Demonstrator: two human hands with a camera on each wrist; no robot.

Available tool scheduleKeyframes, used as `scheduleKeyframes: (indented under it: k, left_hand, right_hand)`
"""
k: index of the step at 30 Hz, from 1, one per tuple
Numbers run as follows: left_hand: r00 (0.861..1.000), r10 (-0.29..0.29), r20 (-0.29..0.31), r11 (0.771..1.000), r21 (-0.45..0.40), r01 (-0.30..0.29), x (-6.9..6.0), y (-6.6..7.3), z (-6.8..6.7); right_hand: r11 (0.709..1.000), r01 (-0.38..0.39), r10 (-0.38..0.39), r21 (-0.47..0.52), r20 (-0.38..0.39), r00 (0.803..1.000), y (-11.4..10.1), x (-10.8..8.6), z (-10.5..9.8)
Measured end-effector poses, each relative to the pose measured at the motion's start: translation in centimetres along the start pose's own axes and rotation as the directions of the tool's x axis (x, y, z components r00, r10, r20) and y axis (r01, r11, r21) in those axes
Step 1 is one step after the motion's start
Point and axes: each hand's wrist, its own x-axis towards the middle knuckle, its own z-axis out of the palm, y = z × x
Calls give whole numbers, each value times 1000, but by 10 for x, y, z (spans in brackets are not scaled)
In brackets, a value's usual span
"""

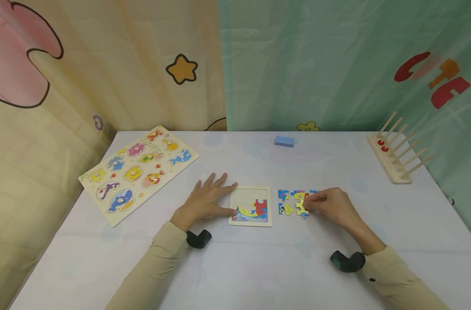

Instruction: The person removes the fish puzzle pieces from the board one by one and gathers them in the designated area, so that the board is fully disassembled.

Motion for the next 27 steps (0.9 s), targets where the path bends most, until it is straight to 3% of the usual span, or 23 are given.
scheduleKeyframes:
  k: [27]
  left_hand:
    - [1000,9,-12,1000,-7,-9,0,-1,1]
  right_hand:
    - [999,24,-26,-47,-56,998,-4,1,3]
